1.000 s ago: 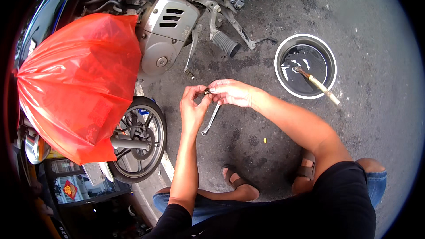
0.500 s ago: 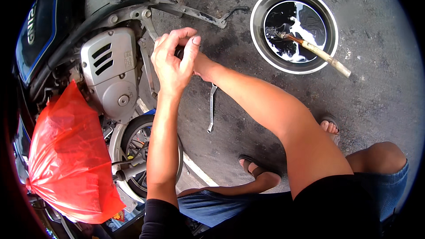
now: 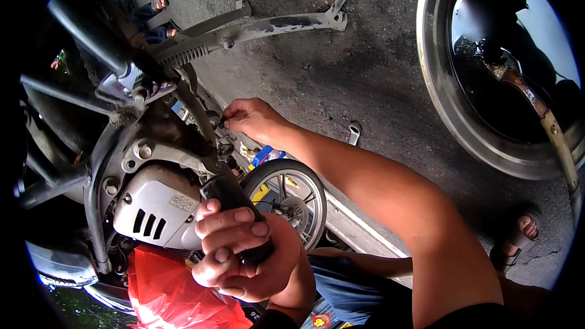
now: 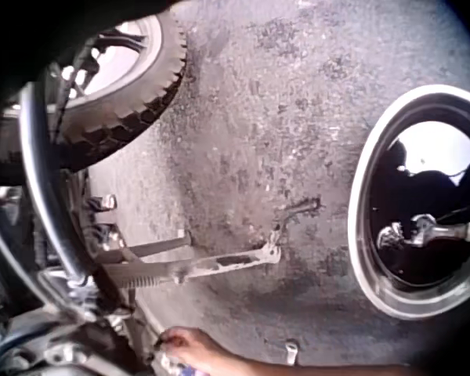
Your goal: The person removes a bolt from a motorcycle engine to drain liquid into a basin, cleans a mechanical part inside the basin with a brush, and tightens a bolt on the engine casing with a wrench.
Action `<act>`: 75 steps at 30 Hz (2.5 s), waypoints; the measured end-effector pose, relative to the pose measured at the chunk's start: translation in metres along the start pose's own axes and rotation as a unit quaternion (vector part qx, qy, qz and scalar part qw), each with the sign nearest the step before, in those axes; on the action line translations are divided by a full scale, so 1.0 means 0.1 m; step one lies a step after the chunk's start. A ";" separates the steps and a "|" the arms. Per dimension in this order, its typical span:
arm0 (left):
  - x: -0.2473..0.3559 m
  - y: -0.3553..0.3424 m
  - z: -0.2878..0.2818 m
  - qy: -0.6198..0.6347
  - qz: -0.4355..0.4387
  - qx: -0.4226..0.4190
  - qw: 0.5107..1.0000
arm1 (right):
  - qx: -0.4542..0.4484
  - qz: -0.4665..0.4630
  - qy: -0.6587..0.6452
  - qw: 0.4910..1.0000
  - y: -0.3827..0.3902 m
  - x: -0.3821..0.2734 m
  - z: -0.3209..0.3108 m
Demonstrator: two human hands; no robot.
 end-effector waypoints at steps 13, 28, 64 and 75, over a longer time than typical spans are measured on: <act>-0.08 0.01 0.05 0.077 0.026 0.036 0.996 | -0.057 -0.020 -0.052 0.997 -0.02 0.05 0.23; 0.01 0.06 0.02 -0.052 -0.039 0.043 0.997 | -0.140 0.015 -0.162 0.977 -0.02 0.01 0.23; -0.06 0.11 0.07 -0.036 -0.003 0.055 0.998 | -0.136 -0.019 -0.094 0.986 0.02 0.04 0.12; -0.04 0.08 0.08 -0.037 -0.018 0.027 0.999 | -0.151 0.032 -0.046 0.987 -0.02 0.02 0.11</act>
Point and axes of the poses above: each hand's wrist, its own y-axis away from the middle knuckle, its own z-axis out of the palm, x = y × z, the point moved 4 cm from there along -y, towards the middle knuckle, and after that the axes turned 4 degrees about z, right-handed, at the moved point
